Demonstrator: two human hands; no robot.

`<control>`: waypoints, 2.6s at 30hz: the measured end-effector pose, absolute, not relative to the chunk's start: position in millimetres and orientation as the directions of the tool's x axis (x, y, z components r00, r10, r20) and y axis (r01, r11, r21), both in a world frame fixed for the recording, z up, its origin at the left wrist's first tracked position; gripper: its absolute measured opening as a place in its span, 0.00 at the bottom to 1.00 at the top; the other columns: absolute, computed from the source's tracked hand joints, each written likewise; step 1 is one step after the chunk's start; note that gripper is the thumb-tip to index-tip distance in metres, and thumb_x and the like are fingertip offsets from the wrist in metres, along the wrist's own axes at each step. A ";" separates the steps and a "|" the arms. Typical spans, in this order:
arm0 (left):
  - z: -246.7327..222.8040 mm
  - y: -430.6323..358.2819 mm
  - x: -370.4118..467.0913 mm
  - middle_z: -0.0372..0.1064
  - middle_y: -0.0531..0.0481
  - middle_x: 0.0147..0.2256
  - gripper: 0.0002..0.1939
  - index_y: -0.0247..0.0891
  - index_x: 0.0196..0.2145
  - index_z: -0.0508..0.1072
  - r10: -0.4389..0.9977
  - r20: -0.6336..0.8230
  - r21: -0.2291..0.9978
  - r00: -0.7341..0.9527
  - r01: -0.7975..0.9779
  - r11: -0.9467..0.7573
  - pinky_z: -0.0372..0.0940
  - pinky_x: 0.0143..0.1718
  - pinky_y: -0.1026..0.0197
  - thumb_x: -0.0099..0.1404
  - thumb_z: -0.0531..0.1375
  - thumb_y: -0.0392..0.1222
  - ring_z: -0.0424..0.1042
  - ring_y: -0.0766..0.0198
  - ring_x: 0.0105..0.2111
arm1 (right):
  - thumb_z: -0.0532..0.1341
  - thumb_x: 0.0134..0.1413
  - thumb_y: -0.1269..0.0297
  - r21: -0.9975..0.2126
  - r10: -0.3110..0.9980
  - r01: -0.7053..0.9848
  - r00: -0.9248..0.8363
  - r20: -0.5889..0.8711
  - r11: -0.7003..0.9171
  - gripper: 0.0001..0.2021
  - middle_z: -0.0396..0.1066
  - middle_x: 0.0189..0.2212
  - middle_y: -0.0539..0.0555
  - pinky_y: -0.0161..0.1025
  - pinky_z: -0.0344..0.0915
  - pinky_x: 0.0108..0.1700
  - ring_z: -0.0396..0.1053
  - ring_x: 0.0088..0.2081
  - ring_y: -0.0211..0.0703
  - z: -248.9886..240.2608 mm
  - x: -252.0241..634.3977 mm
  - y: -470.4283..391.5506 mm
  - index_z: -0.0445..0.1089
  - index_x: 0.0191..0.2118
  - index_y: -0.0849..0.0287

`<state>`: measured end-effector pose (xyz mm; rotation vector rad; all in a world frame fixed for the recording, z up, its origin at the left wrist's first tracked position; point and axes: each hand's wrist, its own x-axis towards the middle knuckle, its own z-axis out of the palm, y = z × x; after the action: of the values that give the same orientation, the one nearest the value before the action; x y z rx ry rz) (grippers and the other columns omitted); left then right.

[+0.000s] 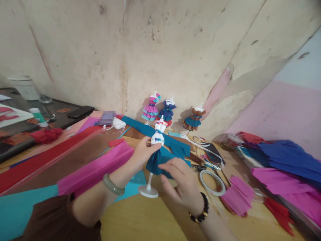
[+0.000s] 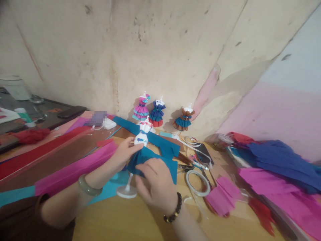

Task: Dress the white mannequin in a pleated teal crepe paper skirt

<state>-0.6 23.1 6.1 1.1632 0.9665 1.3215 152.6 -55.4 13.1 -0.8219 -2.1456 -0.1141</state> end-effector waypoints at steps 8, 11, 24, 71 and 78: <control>8.9 13.0 4.6 0.71 0.54 0.29 0.14 0.39 0.36 0.67 0.960 0.266 0.962 0.091 -0.093 -0.258 0.60 0.32 0.63 0.55 0.67 0.44 0.68 0.65 0.28 | 0.59 0.61 0.59 -0.603 0.847 0.666 -0.085 0.524 0.439 0.12 0.66 0.24 0.50 0.38 0.59 0.31 0.64 0.26 0.41 11.3 154.5 -47.3 0.66 0.28 0.57; 8.9 10.7 5.3 0.71 0.53 0.31 0.14 0.39 0.37 0.66 0.946 0.308 0.951 0.107 -0.051 -0.304 0.61 0.34 0.62 0.57 0.65 0.44 0.69 0.64 0.30 | 0.59 0.61 0.57 -0.654 0.898 0.655 -0.086 0.432 0.377 0.14 0.67 0.22 0.49 0.37 0.58 0.29 0.64 0.25 0.40 10.1 152.0 -47.4 0.66 0.26 0.56; 13.9 11.6 3.7 0.73 0.48 0.35 0.17 0.37 0.40 0.66 0.931 0.281 0.960 0.234 -0.080 -0.270 0.65 0.37 0.59 0.56 0.66 0.44 0.74 0.59 0.36 | 0.60 0.56 0.52 -0.802 0.948 0.507 -0.138 0.287 0.317 0.14 0.75 0.36 0.55 0.44 0.66 0.43 0.71 0.38 0.49 19.2 177.8 -31.1 0.72 0.38 0.59; 7.1 13.6 0.4 0.74 0.47 0.40 0.26 0.40 0.47 0.70 0.857 0.182 0.917 0.482 -0.397 0.029 0.62 0.42 0.59 0.50 0.69 0.34 0.71 0.61 0.41 | 0.63 0.51 0.50 -0.906 0.974 0.364 -0.017 0.224 0.215 0.16 0.70 0.24 0.50 0.36 0.59 0.28 0.63 0.26 0.39 31.4 176.5 -36.5 0.72 0.29 0.59; 3.4 14.5 2.5 0.73 0.45 0.43 0.28 0.39 0.47 0.71 0.851 0.185 0.921 0.492 -0.389 0.025 0.61 0.44 0.57 0.48 0.71 0.33 0.71 0.59 0.43 | 0.67 0.45 0.49 -0.930 0.982 0.321 -0.003 0.189 0.180 0.17 0.68 0.24 0.49 0.34 0.58 0.25 0.64 0.25 0.39 29.2 175.7 -34.4 0.66 0.30 0.57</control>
<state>2.5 14.5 3.4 1.1888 0.4887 1.0200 175.7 -34.4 29.2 -1.3074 -1.5040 0.8755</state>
